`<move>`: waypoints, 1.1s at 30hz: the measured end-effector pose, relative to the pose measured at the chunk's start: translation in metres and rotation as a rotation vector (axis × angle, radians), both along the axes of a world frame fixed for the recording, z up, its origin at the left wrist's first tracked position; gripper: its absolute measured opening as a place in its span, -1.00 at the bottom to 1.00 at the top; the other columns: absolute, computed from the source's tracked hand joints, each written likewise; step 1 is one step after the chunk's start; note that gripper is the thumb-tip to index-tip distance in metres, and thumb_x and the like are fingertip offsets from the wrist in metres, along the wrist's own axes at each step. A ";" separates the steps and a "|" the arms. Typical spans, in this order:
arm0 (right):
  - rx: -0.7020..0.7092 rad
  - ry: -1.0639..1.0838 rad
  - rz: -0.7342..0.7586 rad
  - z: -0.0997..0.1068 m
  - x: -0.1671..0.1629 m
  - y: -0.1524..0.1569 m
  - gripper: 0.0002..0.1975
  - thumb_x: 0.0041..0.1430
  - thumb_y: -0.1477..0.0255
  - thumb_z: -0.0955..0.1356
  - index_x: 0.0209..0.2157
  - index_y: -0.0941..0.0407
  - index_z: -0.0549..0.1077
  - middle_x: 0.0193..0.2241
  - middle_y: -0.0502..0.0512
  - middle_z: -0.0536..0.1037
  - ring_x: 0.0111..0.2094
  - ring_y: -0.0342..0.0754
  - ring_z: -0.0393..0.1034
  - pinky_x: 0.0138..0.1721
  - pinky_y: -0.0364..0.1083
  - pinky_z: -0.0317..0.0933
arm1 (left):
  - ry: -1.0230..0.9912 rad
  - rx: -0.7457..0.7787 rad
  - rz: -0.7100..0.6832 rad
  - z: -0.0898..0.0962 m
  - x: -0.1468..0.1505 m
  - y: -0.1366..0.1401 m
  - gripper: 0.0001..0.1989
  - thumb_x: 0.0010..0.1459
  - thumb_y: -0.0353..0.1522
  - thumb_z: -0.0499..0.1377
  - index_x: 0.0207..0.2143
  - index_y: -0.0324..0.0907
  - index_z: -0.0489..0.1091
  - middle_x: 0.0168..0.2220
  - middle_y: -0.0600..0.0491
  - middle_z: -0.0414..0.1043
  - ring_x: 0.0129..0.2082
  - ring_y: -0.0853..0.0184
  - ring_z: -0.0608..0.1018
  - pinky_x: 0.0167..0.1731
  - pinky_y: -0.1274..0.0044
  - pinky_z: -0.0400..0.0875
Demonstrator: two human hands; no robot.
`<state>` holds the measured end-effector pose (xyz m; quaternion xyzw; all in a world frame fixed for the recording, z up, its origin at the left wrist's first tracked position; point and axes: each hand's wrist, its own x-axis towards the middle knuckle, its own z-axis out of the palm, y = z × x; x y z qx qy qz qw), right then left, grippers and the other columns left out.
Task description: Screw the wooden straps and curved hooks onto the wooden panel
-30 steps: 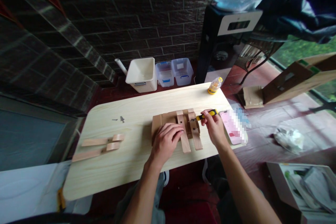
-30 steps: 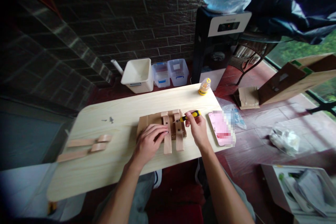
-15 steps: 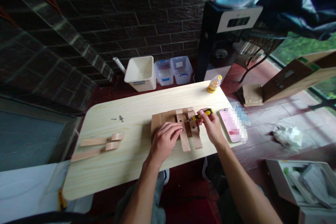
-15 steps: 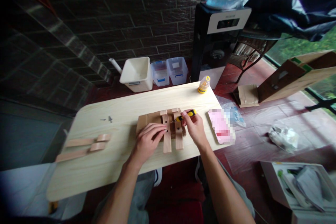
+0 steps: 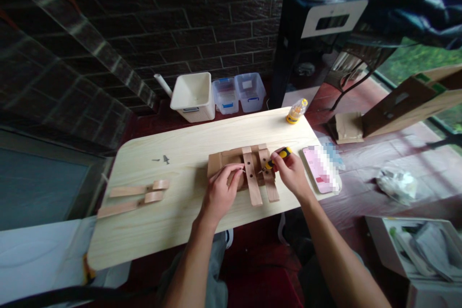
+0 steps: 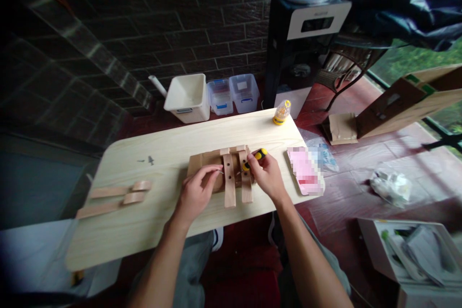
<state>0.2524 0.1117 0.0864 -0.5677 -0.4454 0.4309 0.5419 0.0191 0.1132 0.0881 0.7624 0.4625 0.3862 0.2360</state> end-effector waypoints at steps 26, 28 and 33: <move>-0.061 -0.147 0.045 -0.005 -0.001 0.000 -0.52 0.37 -0.06 0.38 -0.34 0.09 0.52 -0.55 0.00 0.52 -0.52 -0.09 0.38 -0.50 -0.11 0.22 | -0.019 -0.169 -0.023 -0.007 -0.005 0.003 -0.86 0.50 -0.29 0.16 -0.01 -0.06 0.50 0.08 0.01 0.70 0.05 0.22 0.73 0.08 0.41 0.63; -0.072 -0.162 0.045 -0.005 -0.001 0.000 -0.51 0.37 -0.06 0.37 -0.34 0.09 0.52 -0.56 0.00 0.52 -0.52 -0.08 0.39 -0.49 -0.10 0.23 | -0.023 -0.172 -0.028 -0.007 -0.005 0.003 -0.85 0.50 -0.28 0.16 -0.01 -0.07 0.50 0.08 -0.01 0.70 0.06 0.21 0.73 0.08 0.41 0.63; -0.074 -0.163 0.049 -0.005 0.000 0.000 -0.50 0.36 -0.09 0.37 -0.31 0.09 0.52 -0.56 0.00 0.52 -0.51 -0.08 0.39 -0.49 -0.10 0.23 | -0.024 -0.185 -0.025 -0.006 -0.005 0.003 -0.84 0.50 -0.27 0.16 -0.01 -0.08 0.51 0.08 -0.02 0.70 0.06 0.21 0.73 0.09 0.40 0.63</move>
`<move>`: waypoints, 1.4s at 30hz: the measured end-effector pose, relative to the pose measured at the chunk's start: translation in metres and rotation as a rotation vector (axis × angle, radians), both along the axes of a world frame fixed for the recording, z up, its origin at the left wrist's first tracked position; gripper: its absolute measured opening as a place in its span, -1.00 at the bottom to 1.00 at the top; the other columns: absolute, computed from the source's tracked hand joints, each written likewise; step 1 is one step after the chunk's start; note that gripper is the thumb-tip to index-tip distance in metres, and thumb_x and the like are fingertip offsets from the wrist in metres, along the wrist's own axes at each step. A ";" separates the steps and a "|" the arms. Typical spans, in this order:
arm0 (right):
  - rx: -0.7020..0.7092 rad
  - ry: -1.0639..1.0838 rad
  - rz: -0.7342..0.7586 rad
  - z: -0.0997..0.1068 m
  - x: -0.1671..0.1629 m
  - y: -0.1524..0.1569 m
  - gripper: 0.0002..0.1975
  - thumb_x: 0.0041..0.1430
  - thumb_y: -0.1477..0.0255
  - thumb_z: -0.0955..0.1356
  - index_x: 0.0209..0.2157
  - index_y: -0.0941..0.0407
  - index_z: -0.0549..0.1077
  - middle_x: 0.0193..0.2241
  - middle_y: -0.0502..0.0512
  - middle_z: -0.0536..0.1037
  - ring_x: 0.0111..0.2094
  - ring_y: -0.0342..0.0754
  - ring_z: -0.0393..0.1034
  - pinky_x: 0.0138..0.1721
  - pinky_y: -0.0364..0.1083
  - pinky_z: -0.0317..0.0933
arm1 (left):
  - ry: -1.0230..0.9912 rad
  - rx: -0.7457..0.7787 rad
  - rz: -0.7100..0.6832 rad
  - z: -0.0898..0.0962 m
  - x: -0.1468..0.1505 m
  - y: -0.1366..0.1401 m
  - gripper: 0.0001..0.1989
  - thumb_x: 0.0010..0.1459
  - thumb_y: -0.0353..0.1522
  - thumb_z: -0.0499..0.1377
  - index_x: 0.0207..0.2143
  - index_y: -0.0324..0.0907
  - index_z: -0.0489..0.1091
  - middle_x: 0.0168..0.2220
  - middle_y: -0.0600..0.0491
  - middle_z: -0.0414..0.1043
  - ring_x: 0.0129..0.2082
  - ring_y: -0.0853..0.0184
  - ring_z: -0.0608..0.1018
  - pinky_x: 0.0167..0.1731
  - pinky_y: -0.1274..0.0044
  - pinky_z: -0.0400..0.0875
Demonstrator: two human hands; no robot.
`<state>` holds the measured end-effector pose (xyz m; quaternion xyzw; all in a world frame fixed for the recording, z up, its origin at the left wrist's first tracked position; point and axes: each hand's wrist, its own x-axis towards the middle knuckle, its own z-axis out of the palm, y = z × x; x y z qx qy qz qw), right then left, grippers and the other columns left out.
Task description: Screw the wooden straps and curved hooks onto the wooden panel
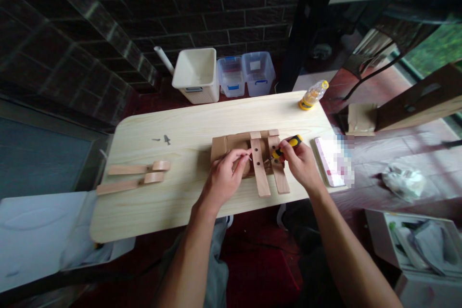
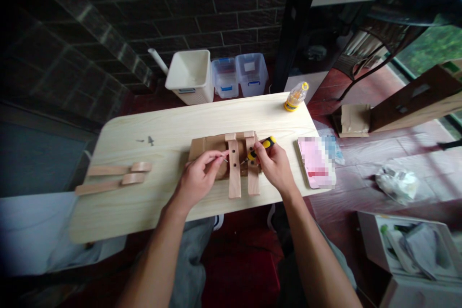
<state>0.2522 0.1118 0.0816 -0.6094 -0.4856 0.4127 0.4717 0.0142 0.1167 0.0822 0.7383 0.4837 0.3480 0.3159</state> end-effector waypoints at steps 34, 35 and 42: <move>0.119 0.614 -0.416 -0.002 0.022 0.022 -0.62 0.23 0.09 0.45 -0.48 0.01 0.33 -0.65 -0.24 0.11 -0.65 -0.23 0.12 -0.59 -0.20 0.14 | -0.047 0.117 0.048 -0.002 0.003 -0.005 -0.80 0.47 -0.27 0.22 0.03 -0.08 0.58 -0.07 0.00 0.74 -0.07 0.25 0.76 0.05 0.43 0.68; 0.119 0.635 -0.430 -0.001 0.025 0.023 -0.63 0.22 0.10 0.45 -0.47 0.01 0.33 -0.66 -0.25 0.12 -0.66 -0.24 0.11 -0.59 -0.20 0.15 | -0.040 0.130 0.045 -0.002 0.004 -0.005 -0.81 0.46 -0.27 0.23 0.03 -0.07 0.58 -0.07 0.00 0.74 -0.08 0.25 0.76 0.06 0.42 0.67; 0.105 0.746 -0.485 -0.002 0.031 0.024 -0.59 0.20 0.09 0.48 -0.49 0.02 0.32 -0.68 -0.23 0.20 -0.65 -0.25 0.17 -0.58 -0.20 0.15 | -0.006 0.202 0.027 0.004 0.009 -0.004 -0.85 0.44 -0.30 0.25 -0.04 -0.08 0.61 -0.11 0.00 0.73 -0.11 0.25 0.75 0.01 0.40 0.66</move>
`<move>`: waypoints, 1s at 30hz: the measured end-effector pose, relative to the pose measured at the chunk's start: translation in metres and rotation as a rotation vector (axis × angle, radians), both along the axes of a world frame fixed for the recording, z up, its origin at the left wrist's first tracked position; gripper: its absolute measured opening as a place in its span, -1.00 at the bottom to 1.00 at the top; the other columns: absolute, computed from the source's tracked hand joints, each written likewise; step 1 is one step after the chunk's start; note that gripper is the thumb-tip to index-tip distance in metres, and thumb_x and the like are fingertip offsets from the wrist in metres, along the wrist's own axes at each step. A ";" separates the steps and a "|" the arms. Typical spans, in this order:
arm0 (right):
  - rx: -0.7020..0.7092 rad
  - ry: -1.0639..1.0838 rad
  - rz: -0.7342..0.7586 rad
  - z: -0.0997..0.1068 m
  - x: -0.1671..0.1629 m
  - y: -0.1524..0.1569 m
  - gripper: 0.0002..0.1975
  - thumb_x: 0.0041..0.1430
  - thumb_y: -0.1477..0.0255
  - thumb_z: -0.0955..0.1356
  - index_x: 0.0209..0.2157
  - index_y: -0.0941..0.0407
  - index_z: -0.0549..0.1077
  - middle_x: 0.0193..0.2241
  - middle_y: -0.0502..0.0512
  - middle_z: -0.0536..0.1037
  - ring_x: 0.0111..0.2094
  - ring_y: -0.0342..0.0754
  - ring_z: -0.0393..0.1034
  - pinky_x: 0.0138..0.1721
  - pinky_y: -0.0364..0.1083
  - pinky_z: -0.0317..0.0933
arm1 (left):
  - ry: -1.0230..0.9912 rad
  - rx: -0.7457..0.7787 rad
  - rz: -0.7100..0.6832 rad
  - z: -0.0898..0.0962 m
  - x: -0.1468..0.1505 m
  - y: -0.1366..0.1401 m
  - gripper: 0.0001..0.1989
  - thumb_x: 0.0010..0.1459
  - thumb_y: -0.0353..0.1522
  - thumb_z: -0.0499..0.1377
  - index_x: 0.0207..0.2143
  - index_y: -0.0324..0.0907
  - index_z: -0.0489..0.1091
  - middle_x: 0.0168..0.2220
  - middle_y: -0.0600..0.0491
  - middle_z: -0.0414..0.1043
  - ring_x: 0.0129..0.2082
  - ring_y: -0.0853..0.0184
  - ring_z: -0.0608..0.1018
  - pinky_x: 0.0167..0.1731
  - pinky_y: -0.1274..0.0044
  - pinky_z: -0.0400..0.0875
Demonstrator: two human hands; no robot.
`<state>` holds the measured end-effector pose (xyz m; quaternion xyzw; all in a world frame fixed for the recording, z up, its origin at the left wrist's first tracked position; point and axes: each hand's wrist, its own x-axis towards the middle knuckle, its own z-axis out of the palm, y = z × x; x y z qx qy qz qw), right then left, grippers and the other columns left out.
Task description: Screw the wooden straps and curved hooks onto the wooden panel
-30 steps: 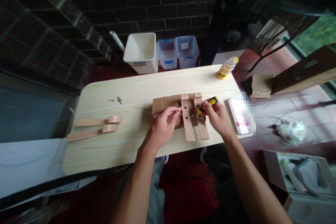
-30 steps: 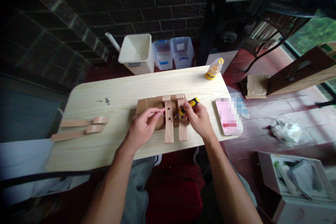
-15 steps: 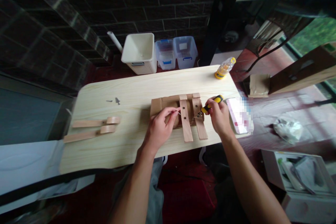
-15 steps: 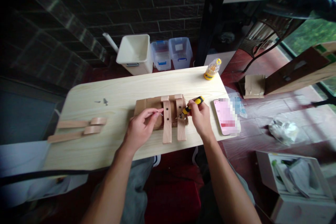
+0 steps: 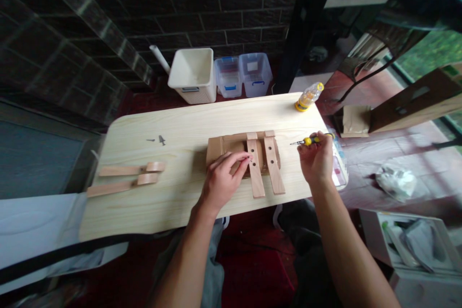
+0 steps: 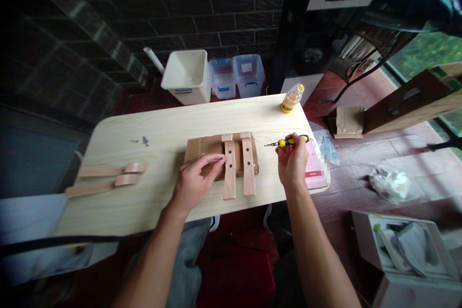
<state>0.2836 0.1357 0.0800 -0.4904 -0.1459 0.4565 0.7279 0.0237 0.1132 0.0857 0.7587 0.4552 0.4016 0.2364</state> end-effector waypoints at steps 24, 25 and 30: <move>-0.051 0.041 0.033 0.002 -0.009 -0.006 -0.66 0.04 0.30 0.59 -0.21 0.00 0.46 -0.39 -0.10 0.69 -0.41 -0.18 0.62 -0.45 -0.26 0.33 | -0.013 0.079 -0.016 0.001 0.001 0.003 -0.85 0.42 -0.36 0.26 -0.05 -0.08 0.63 -0.14 0.01 0.73 -0.17 0.28 0.73 -0.09 0.41 0.65; -0.053 0.044 0.036 0.002 -0.010 -0.006 -0.66 0.04 0.30 0.60 -0.21 0.00 0.46 -0.40 -0.11 0.69 -0.44 -0.20 0.59 -0.47 -0.26 0.32 | 0.000 0.083 -0.023 0.001 0.001 0.003 -0.85 0.43 -0.37 0.26 -0.05 -0.08 0.63 -0.14 0.01 0.72 -0.17 0.28 0.73 -0.09 0.40 0.64; -0.051 0.061 0.050 0.002 -0.011 -0.005 -0.67 0.02 0.31 0.60 -0.24 0.01 0.47 -0.44 -0.10 0.67 -0.51 -0.23 0.50 -0.49 -0.26 0.32 | 0.046 0.118 -0.054 0.000 0.001 0.003 -0.87 0.42 -0.39 0.26 -0.06 -0.11 0.62 -0.17 0.00 0.71 -0.19 0.27 0.72 -0.12 0.39 0.62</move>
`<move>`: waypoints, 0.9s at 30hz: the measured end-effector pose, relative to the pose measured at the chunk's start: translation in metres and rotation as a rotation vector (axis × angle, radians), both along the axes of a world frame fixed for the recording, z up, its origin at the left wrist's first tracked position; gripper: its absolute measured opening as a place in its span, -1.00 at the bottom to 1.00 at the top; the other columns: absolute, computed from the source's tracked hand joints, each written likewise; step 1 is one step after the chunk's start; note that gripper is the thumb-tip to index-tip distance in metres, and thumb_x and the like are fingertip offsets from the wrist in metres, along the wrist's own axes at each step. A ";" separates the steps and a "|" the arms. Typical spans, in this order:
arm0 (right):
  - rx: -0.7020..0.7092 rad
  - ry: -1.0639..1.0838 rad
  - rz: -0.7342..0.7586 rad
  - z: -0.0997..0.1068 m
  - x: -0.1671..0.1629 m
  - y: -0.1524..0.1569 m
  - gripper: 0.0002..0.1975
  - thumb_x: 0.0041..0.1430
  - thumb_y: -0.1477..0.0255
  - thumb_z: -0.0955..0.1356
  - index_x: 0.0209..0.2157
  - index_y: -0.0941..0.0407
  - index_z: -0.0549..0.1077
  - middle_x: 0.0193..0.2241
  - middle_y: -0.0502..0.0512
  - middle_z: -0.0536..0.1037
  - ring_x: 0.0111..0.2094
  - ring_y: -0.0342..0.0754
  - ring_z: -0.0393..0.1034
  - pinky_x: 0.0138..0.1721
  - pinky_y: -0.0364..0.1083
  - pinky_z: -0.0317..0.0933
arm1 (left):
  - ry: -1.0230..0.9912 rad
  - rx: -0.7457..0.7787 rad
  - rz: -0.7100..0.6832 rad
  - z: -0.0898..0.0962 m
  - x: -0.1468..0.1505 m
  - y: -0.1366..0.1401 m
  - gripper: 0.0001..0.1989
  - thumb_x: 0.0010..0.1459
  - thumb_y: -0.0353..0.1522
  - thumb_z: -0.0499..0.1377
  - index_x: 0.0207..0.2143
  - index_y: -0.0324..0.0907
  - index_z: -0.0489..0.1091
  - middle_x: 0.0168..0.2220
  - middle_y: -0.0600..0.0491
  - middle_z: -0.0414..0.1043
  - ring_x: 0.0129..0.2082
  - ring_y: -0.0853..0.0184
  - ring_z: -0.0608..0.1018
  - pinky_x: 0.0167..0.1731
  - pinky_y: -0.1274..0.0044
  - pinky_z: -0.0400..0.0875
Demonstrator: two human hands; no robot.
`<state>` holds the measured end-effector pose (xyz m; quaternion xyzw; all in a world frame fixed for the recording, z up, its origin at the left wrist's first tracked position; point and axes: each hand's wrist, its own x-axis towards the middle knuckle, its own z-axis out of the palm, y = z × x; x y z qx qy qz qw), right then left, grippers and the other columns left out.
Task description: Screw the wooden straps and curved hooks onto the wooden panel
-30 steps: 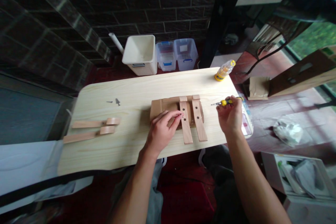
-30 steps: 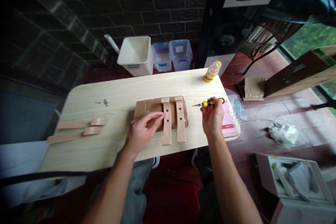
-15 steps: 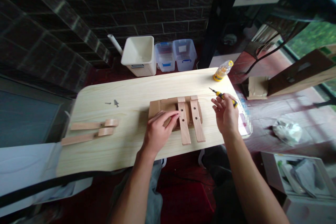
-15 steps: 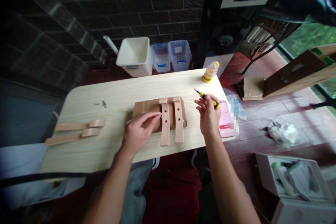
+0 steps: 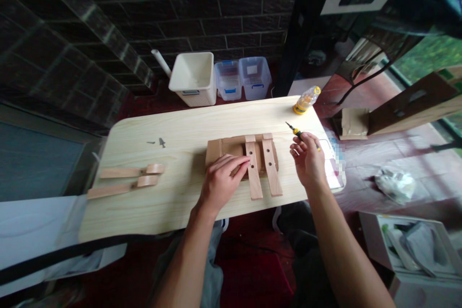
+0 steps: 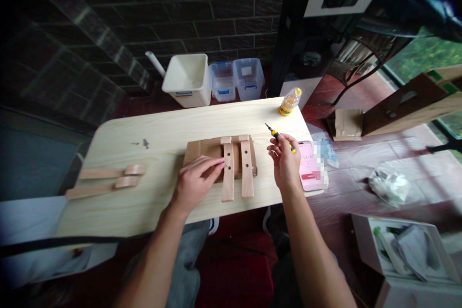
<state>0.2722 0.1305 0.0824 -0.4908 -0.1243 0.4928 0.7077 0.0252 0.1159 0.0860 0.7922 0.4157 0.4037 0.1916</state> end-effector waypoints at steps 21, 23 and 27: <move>0.027 0.029 -0.011 -0.003 0.000 0.001 -0.70 0.00 0.33 0.61 -0.27 0.04 0.51 -0.46 -0.06 0.66 -0.48 -0.23 0.49 -0.45 -0.28 0.36 | 0.011 0.063 -0.073 0.001 -0.001 0.000 -0.88 0.36 -0.48 0.31 -0.11 -0.14 0.61 -0.20 0.03 0.71 -0.21 0.29 0.69 -0.16 0.39 0.58; 0.031 0.028 -0.013 -0.003 0.000 0.001 -0.71 0.01 0.33 0.61 -0.27 0.04 0.52 -0.46 -0.06 0.66 -0.47 -0.23 0.50 -0.44 -0.28 0.37 | 0.010 0.053 -0.077 0.000 -0.001 0.000 -0.88 0.35 -0.48 0.31 -0.11 -0.14 0.61 -0.20 0.03 0.71 -0.21 0.29 0.69 -0.15 0.38 0.59; 0.029 0.024 -0.011 -0.003 0.000 0.002 -0.72 0.02 0.33 0.60 -0.28 0.04 0.52 -0.45 -0.06 0.66 -0.49 -0.23 0.48 -0.45 -0.27 0.35 | 0.019 0.042 -0.075 -0.001 0.000 0.000 -0.88 0.35 -0.48 0.31 -0.12 -0.13 0.62 -0.19 0.02 0.71 -0.20 0.28 0.69 -0.14 0.36 0.60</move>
